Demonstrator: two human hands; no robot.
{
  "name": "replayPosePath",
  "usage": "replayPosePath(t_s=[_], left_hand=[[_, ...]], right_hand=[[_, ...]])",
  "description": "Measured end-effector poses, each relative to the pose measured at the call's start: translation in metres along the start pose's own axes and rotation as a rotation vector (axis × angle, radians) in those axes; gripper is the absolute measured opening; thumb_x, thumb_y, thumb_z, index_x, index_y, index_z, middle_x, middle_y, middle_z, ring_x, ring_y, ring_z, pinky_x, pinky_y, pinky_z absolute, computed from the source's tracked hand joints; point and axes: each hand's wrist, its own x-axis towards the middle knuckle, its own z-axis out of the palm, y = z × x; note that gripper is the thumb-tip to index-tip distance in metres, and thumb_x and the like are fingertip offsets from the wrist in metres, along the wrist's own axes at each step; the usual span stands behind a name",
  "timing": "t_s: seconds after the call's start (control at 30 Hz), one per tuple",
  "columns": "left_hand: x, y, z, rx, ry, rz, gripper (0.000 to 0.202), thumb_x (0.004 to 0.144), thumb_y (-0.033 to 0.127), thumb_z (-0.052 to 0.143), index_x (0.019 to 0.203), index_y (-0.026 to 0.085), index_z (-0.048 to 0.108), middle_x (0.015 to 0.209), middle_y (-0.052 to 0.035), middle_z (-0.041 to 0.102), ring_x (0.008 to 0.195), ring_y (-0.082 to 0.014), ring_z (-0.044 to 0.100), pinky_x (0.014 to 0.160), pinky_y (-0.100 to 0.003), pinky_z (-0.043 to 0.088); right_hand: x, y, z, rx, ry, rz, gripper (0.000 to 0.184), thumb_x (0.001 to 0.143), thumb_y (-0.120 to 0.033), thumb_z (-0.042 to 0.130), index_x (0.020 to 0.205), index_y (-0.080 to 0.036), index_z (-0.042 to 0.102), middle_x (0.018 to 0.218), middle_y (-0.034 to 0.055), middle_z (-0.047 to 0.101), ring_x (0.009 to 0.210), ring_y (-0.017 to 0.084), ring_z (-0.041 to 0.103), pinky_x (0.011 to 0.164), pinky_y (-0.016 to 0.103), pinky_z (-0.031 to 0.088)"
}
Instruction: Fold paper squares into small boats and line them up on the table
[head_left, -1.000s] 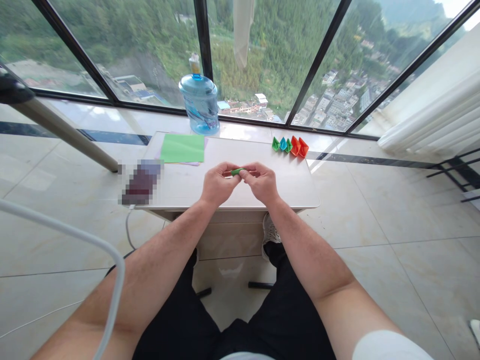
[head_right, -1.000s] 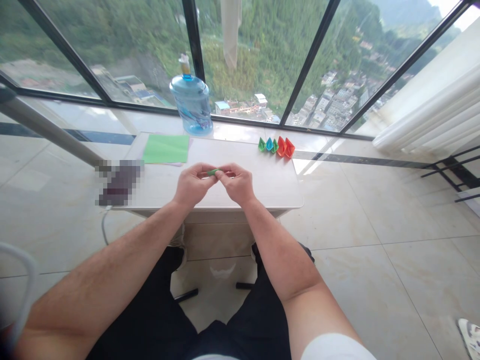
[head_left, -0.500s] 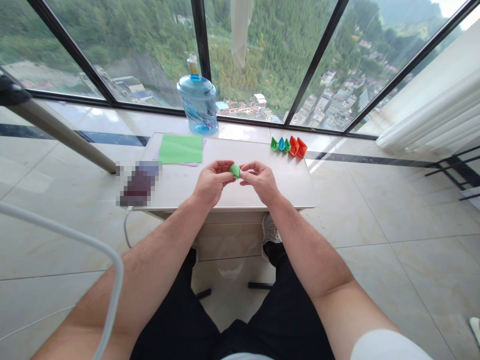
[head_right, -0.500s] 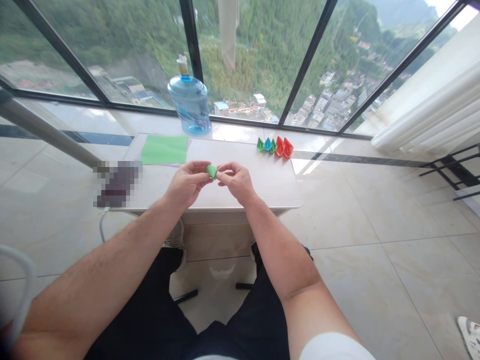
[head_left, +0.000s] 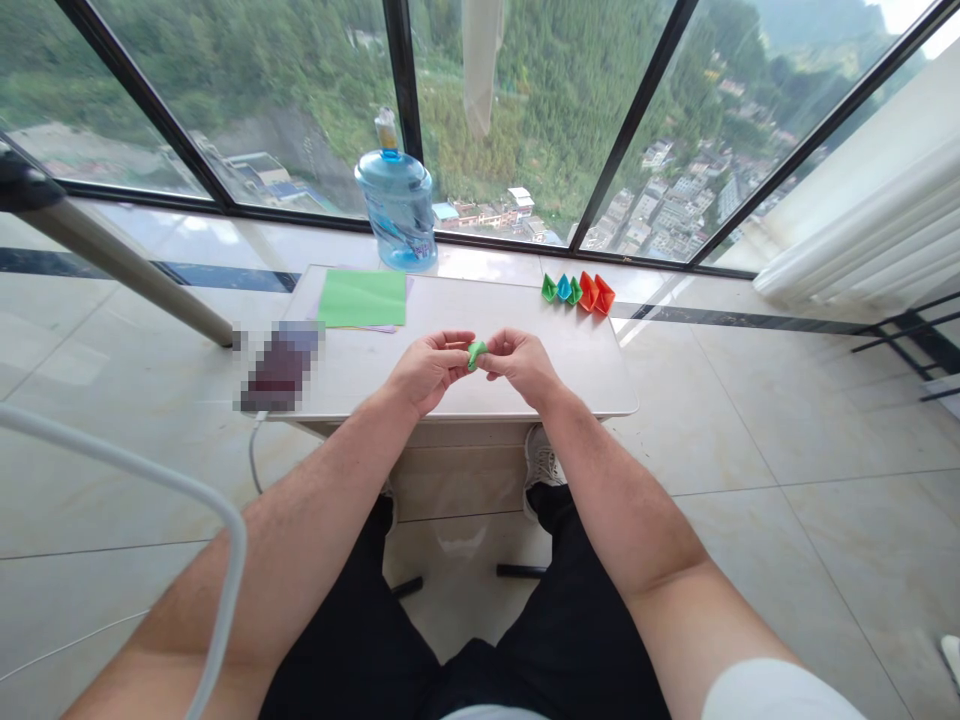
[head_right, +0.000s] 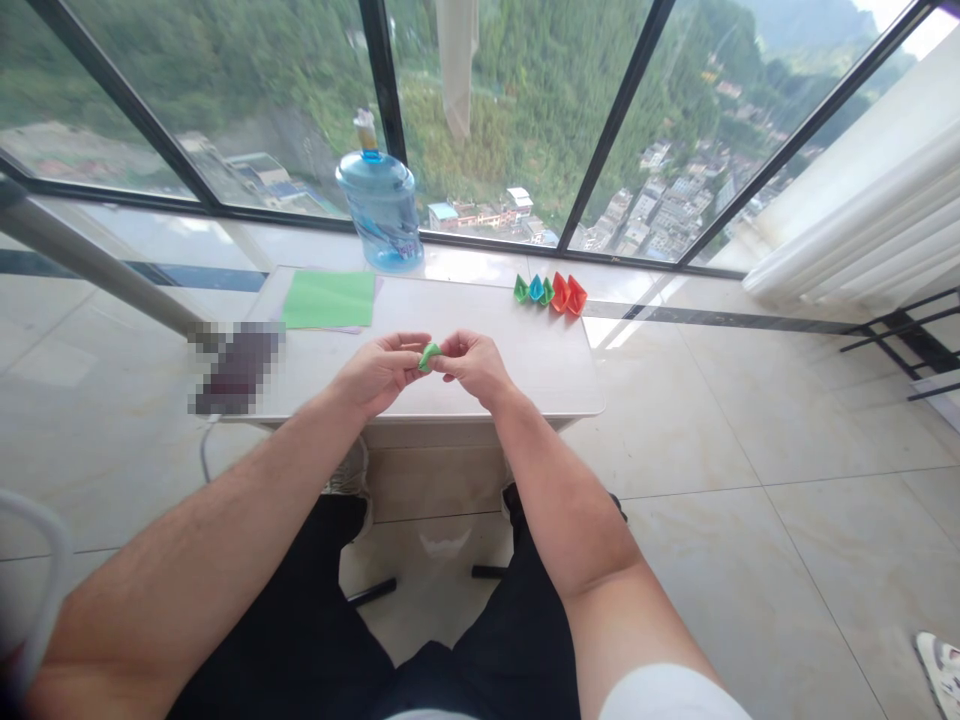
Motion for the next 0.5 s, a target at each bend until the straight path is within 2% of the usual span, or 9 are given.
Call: replayPosePath(t_s=[0.17,0.33,0.4,0.5], left_hand=[[0.0010,-0.0004,0.0011,0.005,0.010,0.042,0.040,0.052,0.009,0.084,0.089,0.012,0.070,0.081,-0.0058,0.071,0.076,-0.0145,0.067,0.077,-0.031,0.052],[-0.0010,-0.0025,0.0044,0.035,0.088,0.124,0.038,0.050,0.010,0.083,0.086,0.014,0.069,0.077,-0.0022,0.070,0.073,-0.0137,0.066,0.076,-0.030,0.052],[-0.0016,-0.0034,0.0051,0.034,0.113,0.069,0.034,0.053,0.011,0.080,0.086,0.014,0.070,0.076,-0.0028,0.070,0.072,-0.0143,0.066,0.072,-0.029,0.051],[-0.0007,-0.0040,0.0043,0.024,0.110,-0.088,0.020,0.063,0.018,0.075,0.082,0.013,0.070,0.074,-0.0061,0.069,0.071,-0.0169,0.067,0.065,-0.029,0.051]], right_hand=[[0.0001,0.0000,0.0018,-0.012,0.027,0.008,0.044,0.051,-0.041,0.093,0.069,-0.019,0.059,0.058,-0.0043,0.065,0.052,0.010,0.058,0.050,0.023,0.052],[-0.0014,0.0002,0.0051,-0.045,0.052,-0.022,0.040,0.054,-0.039,0.091,0.070,-0.019,0.061,0.056,-0.0049,0.064,0.051,0.010,0.058,0.050,0.023,0.052],[-0.0012,0.0014,0.0059,-0.044,0.043,-0.042,0.036,0.058,-0.038,0.089,0.074,-0.018,0.064,0.060,-0.0035,0.067,0.052,0.010,0.059,0.051,0.024,0.053],[-0.0001,0.0025,0.0047,-0.035,0.053,-0.075,0.031,0.062,-0.038,0.086,0.075,-0.018,0.067,0.066,-0.0015,0.070,0.056,0.010,0.061,0.054,0.024,0.054]])
